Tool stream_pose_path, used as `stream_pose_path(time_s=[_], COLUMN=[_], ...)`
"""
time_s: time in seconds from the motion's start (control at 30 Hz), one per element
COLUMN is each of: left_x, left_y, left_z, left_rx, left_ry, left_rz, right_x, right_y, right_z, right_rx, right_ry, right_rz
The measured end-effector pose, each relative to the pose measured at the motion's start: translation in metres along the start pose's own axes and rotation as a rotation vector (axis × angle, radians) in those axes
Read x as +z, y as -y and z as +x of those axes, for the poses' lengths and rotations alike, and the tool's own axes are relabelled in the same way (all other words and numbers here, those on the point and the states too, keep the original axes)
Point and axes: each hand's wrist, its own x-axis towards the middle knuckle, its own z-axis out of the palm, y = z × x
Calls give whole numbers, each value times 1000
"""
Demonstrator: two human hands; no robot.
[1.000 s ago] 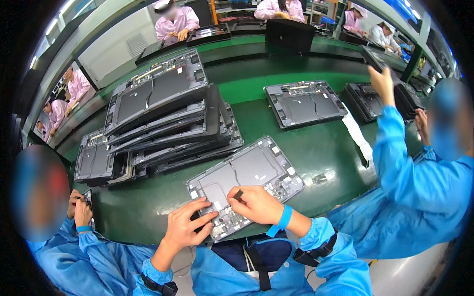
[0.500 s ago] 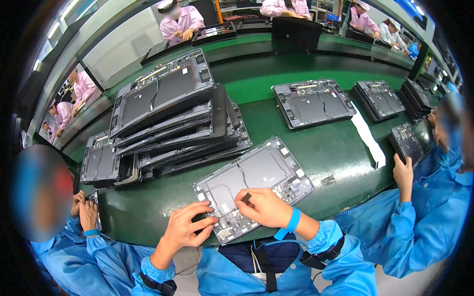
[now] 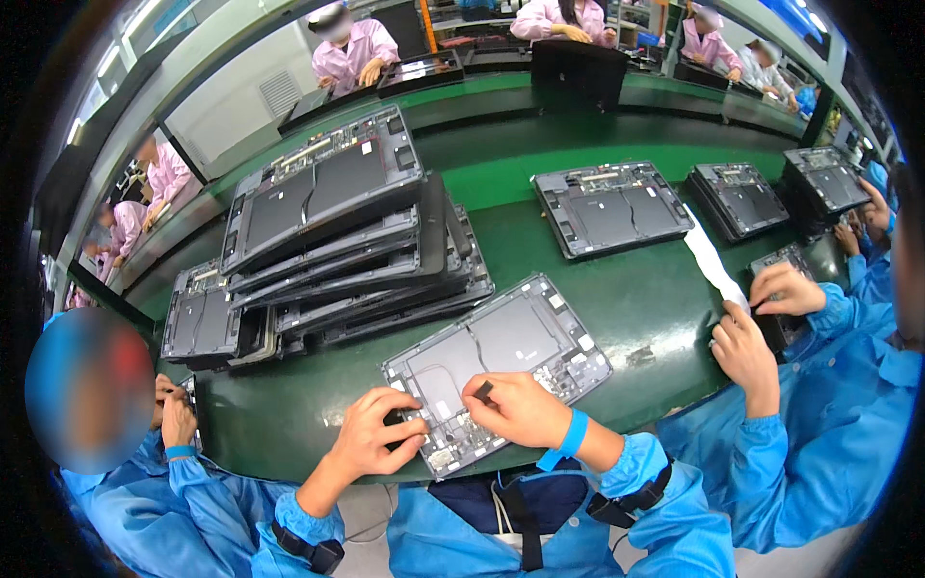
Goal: The person is assembling internal components of a tablet device on a manufacturing assembly line.
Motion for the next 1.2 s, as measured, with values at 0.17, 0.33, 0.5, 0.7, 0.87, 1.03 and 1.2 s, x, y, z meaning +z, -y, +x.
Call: stream_pose_path(time_s=[0.17,0.33,0.5,0.7,0.87,1.03,1.2], left_x=[-7,-9,-16,-15,-16,-16,-13], left_y=[-7,14,29,42,46,53,55], left_z=[-8,-7,3,3,6,9,8], left_rx=[-81,-219,-151,-90,-58,-92,-140], left_ry=[-43,-222,-163,-118,-73,-49,-35], left_rz=[-90,-122,-25,37,58,-1,-20], right_x=[-8,-11,6,22,20,19,15], right_y=[6,26,14,2,-6,-10,-15], right_z=[6,23,65,84,94,103,110], right_rx=[53,75,32,-135,-134,-225,-138], right_ry=[81,43,-14,84,174,202,319], right_rz=[-3,68,-43,-70,-76,-75,2])
